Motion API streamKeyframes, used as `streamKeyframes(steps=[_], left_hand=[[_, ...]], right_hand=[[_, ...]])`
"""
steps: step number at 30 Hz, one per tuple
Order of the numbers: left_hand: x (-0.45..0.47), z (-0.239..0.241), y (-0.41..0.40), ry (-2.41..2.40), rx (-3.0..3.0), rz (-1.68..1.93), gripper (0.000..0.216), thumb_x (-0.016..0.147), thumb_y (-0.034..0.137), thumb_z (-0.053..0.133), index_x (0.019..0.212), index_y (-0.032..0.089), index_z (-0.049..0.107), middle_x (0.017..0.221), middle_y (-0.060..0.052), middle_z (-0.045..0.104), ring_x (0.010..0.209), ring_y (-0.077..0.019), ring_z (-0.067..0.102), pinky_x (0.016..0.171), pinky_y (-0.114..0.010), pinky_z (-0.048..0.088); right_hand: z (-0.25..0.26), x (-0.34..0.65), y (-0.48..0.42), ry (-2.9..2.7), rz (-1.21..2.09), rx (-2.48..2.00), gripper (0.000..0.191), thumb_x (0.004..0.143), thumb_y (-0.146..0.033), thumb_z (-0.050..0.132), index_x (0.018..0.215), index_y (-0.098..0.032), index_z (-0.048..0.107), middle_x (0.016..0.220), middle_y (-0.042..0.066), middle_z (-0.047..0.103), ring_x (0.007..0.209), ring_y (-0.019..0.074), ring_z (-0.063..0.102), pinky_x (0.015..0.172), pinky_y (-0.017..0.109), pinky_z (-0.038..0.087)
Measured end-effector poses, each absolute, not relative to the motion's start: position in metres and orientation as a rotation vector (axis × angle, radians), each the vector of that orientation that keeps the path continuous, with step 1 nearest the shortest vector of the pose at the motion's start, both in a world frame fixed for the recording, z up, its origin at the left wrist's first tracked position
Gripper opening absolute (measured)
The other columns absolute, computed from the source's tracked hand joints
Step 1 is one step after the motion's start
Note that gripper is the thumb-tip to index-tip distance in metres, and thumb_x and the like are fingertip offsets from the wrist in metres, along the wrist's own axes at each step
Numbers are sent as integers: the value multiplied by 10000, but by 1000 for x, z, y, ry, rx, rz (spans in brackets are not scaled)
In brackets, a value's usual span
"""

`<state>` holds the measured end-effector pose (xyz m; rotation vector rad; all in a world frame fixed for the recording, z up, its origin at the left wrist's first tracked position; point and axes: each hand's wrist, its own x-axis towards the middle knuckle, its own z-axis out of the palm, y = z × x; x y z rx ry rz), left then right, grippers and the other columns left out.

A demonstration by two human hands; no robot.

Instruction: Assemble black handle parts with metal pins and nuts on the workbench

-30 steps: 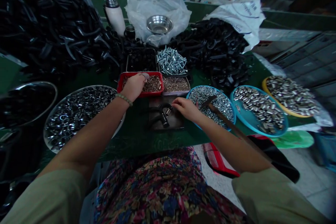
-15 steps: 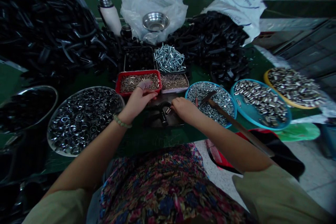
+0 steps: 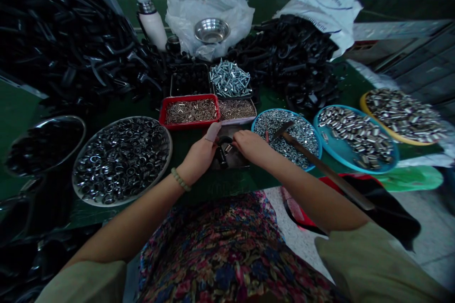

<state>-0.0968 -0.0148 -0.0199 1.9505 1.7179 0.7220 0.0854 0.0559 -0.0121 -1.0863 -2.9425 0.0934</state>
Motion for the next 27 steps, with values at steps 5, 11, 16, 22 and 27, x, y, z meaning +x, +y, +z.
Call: streamKeyframes(steps=[5, 11, 16, 22, 27], left_hand=[[-85, 11, -12, 1658, 2368, 212, 570, 890, 73, 372, 1436, 220, 302, 1133, -118, 574, 888, -193, 649, 817, -326, 511], [-70, 26, -3, 1533, 2589, -149, 462, 904, 70, 338, 1339, 190, 436, 1071, -139, 551, 814, -193, 651, 732, -323, 530], [-78, 22, 2, 1550, 2479, -99, 534, 898, 99, 363, 1417, 221, 364, 1154, -153, 545, 731, -163, 652, 704, -304, 523], [-104, 7, 13, 1521, 2210, 460, 826, 810, 112, 484, 1513, 276, 82, 1277, -141, 531, 872, -171, 632, 780, -282, 523], [-104, 1, 13, 1494, 2194, 521, 803, 797, 90, 475, 1505, 250, 130, 1333, -162, 482, 894, -178, 630, 795, -296, 524]], right_hand=[[-20, 88, 61, -2952, 87, -1010, 173, 940, -170, 485, 977, -92, 635, 901, 128, 668, 877, 223, 611, 779, 313, 428], [-29, 92, 65, -3056, 90, -907, 204, 895, -49, 467, 939, -90, 662, 951, 129, 683, 897, 210, 606, 819, 310, 414], [-23, 92, 63, -3006, 137, -933, 212, 914, -80, 459, 986, -98, 658, 946, 132, 689, 895, 214, 611, 817, 320, 420], [-15, 91, 60, -2903, 152, -1022, 183, 937, -191, 499, 952, -90, 651, 879, 137, 673, 880, 240, 618, 783, 336, 436], [-14, 92, 59, -2908, 151, -1037, 181, 934, -206, 515, 958, -92, 654, 877, 137, 673, 871, 239, 622, 778, 336, 439]])
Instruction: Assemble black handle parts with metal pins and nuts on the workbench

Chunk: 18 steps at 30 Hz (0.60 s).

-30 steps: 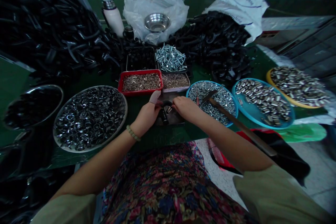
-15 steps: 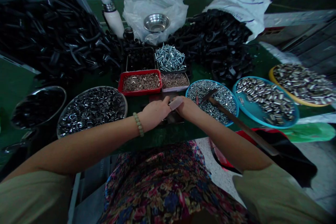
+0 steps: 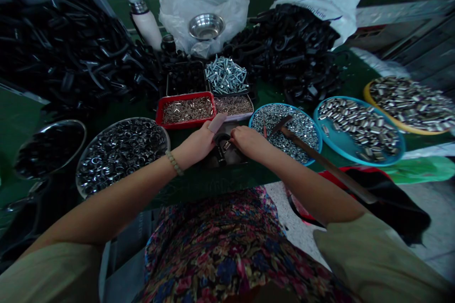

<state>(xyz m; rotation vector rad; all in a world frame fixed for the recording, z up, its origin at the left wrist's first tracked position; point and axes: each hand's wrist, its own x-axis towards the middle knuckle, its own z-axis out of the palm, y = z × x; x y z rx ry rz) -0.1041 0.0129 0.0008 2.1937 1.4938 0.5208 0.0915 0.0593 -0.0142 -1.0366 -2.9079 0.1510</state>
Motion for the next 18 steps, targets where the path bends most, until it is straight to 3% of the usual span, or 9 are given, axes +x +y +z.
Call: streamKeyframes(steps=[6, 11, 15, 18], left_hand=[[-89, 15, 6, 1617, 2397, 193, 690, 887, 116, 379, 1507, 256, 110, 1227, -154, 518, 754, -165, 641, 723, -313, 525], [-68, 30, -1, 1565, 2594, -204, 548, 923, 97, 310, 1445, 261, 294, 1262, -166, 496, 721, -161, 649, 652, -301, 516], [-69, 24, -2, 1601, 2556, -127, 573, 919, 111, 358, 1458, 281, 262, 1306, -163, 476, 696, -154, 649, 633, -300, 516], [-77, 10, -2, 1689, 2421, 163, 496, 910, 182, 454, 1396, 221, 360, 1356, -143, 445, 872, -183, 658, 779, -324, 533]], right_hand=[[-19, 92, 60, -2893, 142, -1020, 174, 926, -176, 502, 963, -98, 653, 913, 138, 684, 890, 230, 621, 816, 330, 438], [-19, 92, 62, -3014, 172, -946, 264, 904, -53, 421, 1047, -118, 633, 1046, 133, 686, 974, 224, 616, 852, 323, 438], [-18, 92, 61, -2980, 173, -1006, 239, 920, -100, 438, 1079, -122, 615, 1052, 129, 682, 997, 222, 611, 866, 313, 434], [-16, 93, 60, -2921, 198, -1103, 187, 941, -190, 479, 1009, -97, 626, 976, 139, 683, 960, 233, 620, 840, 318, 439]])
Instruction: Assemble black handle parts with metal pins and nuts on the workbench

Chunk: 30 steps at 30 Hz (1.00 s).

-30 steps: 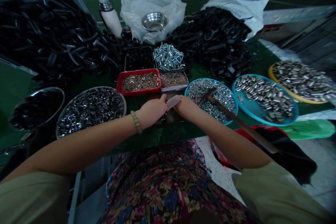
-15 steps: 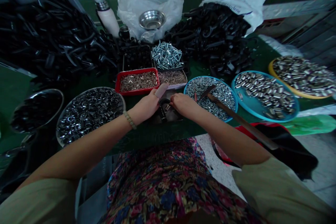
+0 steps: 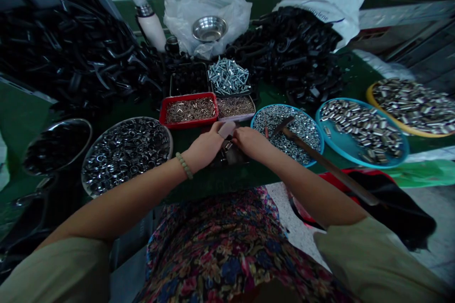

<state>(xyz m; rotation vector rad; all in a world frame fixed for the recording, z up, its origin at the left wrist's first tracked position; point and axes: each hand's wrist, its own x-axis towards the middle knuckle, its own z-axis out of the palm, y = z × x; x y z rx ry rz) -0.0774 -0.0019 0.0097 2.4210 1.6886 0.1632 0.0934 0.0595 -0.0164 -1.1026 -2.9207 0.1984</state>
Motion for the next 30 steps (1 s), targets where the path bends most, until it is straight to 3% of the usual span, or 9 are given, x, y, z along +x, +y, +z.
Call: streamKeyframes(steps=[3, 5, 11, 19, 24, 27, 30], left_hand=[[-79, -10, -4, 1747, 2364, 362, 359, 851, 343, 604, 1148, 144, 576, 1386, -149, 443, 1211, -274, 515, 1017, -378, 437], [-74, -22, -6, 1814, 2350, 375, 347, 813, 401, 649, 1044, 142, 635, 1399, -144, 460, 1277, -318, 440, 1068, -436, 378], [-61, -36, -6, 1876, 2256, 386, 232, 863, 366, 593, 1007, 200, 668, 1354, -48, 563, 1160, -281, 537, 971, -469, 395], [-62, -36, 2, 1842, 2296, 382, 233, 851, 328, 597, 1002, 162, 660, 1273, -89, 613, 1102, -270, 578, 934, -404, 432], [-61, -36, 3, 1834, 2300, 423, 205, 847, 312, 608, 975, 154, 640, 1225, -102, 628, 1075, -273, 589, 924, -402, 448], [-60, -38, 5, 1871, 2233, 476, 299, 836, 335, 630, 1069, 151, 596, 1124, -115, 638, 1029, -273, 604, 896, -399, 469], [-63, -38, 5, 1894, 2145, 599, 586, 773, 359, 707, 1266, 143, 475, 1157, -130, 593, 1044, -274, 600, 897, -397, 486]], right_hand=[[-16, 95, 59, -2889, 255, -1134, 182, 944, -235, 503, 989, -106, 623, 978, 125, 681, 957, 233, 624, 818, 309, 438], [-16, 96, 59, -2872, 308, -1158, 175, 945, -243, 507, 995, -118, 620, 990, 110, 684, 947, 224, 630, 805, 297, 433], [-18, 98, 58, -2808, 390, -1198, 170, 951, -248, 504, 985, -138, 629, 979, 90, 687, 936, 203, 632, 796, 275, 416], [-17, 96, 59, -2788, 396, -1261, 172, 943, -263, 521, 979, -151, 646, 971, 86, 694, 928, 203, 633, 792, 281, 421], [-22, 89, 53, -2911, 182, -1115, 198, 945, -196, 477, 1026, -121, 641, 961, 117, 680, 914, 220, 616, 777, 305, 439], [-23, 108, 48, -2875, 37, -981, 290, 953, -219, 454, 1192, -131, 590, 1170, 145, 635, 1039, 238, 576, 859, 344, 441], [-21, 156, 50, -2607, -165, -1325, 437, 951, -332, 458, 1340, -133, 482, 1289, 174, 569, 1131, 288, 519, 902, 414, 425]])
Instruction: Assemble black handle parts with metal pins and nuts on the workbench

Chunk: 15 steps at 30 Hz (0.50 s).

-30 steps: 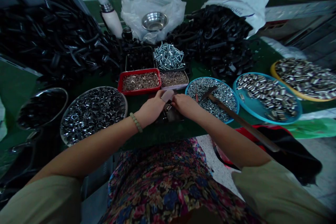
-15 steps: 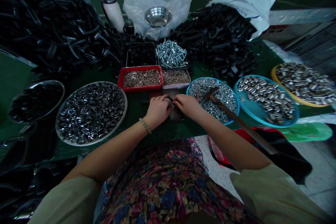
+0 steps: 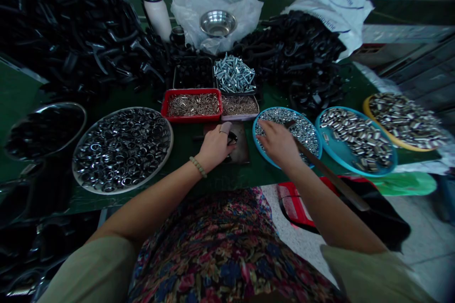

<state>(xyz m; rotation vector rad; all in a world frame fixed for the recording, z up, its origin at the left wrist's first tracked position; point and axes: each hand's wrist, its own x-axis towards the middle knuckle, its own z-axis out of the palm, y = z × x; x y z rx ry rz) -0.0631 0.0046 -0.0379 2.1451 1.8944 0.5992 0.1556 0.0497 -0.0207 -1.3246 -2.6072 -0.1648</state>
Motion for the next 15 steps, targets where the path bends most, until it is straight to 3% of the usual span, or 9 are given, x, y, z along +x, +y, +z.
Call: streamKeyframes(steps=[3, 6, 8, 12, 15], left_hand=[[-74, -35, -5, 1798, 2213, 745, 703, 762, 380, 721, 1349, 152, 408, 1340, -153, 490, 1231, -285, 496, 1031, -421, 424], [-91, -32, -23, 1729, 2379, 682, 448, 867, 333, 598, 1283, 191, 513, 1405, -118, 475, 1357, -285, 368, 1146, -468, 283], [-100, -34, -33, 1732, 2422, 562, 357, 911, 287, 518, 1257, 210, 555, 1369, -103, 530, 1356, -273, 378, 1159, -478, 250], [-105, -38, -39, 1743, 2404, 441, 388, 923, 261, 480, 1307, 242, 531, 1350, -98, 557, 1326, -247, 425, 1154, -469, 252], [-102, -38, -39, 1784, 2366, 448, 396, 905, 259, 510, 1301, 264, 536, 1414, -99, 498, 1347, -258, 401, 1160, -491, 218]], right_hand=[[-24, 209, 57, -2466, -302, -1788, 429, 924, -384, 477, 1266, -131, 529, 1144, 175, 632, 1061, 339, 532, 831, 455, 434], [-29, 235, 60, -2581, -307, -1852, 363, 929, -323, 442, 1215, -127, 551, 1056, 165, 650, 1025, 336, 553, 827, 452, 434], [-27, 230, 54, -2579, -265, -1825, 367, 939, -276, 393, 1235, -104, 526, 1061, 187, 638, 1000, 324, 577, 804, 425, 448], [-6, 185, 30, -2472, 119, -1700, 351, 957, -259, 326, 1247, -141, 484, 1086, 173, 651, 902, 283, 646, 715, 369, 490], [9, 150, 15, -2570, 387, -1423, 319, 963, -267, 335, 1235, -184, 478, 1135, 131, 661, 922, 261, 669, 748, 350, 507]])
